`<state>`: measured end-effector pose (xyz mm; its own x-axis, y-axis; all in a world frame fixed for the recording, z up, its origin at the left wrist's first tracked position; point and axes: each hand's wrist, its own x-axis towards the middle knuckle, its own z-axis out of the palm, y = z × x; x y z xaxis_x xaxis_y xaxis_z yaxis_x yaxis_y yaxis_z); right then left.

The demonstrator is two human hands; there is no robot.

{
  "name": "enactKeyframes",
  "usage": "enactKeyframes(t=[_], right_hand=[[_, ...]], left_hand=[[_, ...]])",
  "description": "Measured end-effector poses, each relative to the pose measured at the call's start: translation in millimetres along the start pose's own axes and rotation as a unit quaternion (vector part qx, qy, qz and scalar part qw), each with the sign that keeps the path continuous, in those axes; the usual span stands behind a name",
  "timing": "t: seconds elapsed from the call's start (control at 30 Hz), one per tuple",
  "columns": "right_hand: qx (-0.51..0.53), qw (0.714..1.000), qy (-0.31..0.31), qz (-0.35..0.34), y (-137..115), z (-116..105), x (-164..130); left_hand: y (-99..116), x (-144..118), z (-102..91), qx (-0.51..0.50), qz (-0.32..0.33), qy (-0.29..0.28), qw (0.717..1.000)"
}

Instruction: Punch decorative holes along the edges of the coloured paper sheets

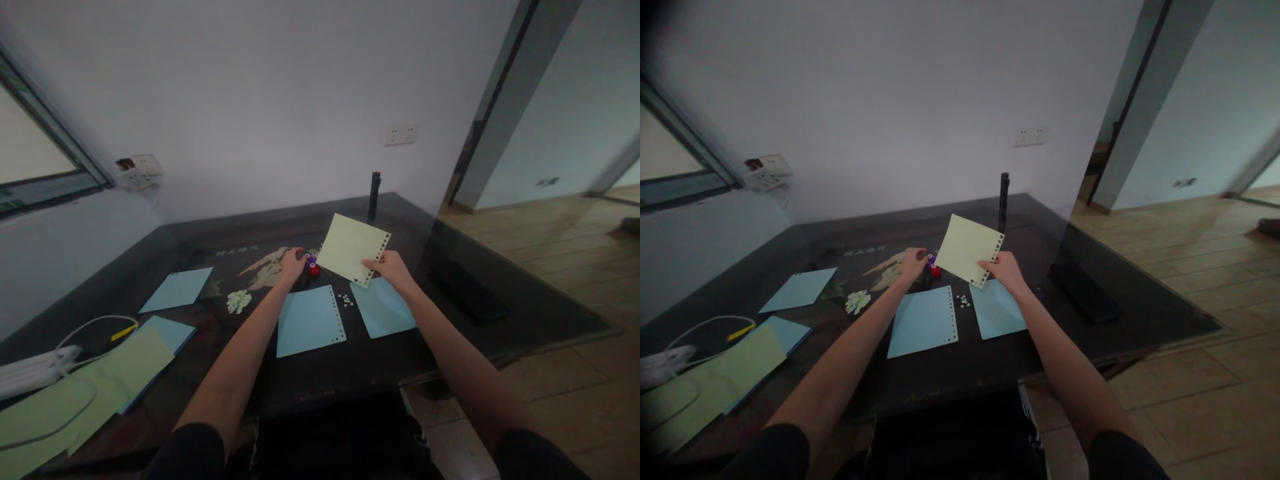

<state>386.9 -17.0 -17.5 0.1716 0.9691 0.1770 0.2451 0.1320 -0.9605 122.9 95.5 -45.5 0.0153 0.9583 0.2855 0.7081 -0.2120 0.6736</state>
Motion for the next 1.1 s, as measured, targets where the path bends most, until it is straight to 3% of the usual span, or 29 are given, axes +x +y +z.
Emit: enactKeyframes(t=[0.57, 1.0, 1.1], right_hand=[[-0.016, 1.000, -0.011, -0.013, -9.2, 4.7, -5.3], [-0.001, 1.000, -0.004, -0.017, -10.2, 1.6, -7.7], [-0.010, 1.000, 0.009, -0.022, -9.8, 0.7, -6.4]], left_hand=[[3.4, 0.9, -5.9, 0.142, 0.007, -0.080, 0.987], [-2.3, 3.5, 1.7, 0.156, 0.018, -0.055, 0.986], [-3.4, 1.4, -0.3, 0.092, 0.035, -0.008, 0.995]])
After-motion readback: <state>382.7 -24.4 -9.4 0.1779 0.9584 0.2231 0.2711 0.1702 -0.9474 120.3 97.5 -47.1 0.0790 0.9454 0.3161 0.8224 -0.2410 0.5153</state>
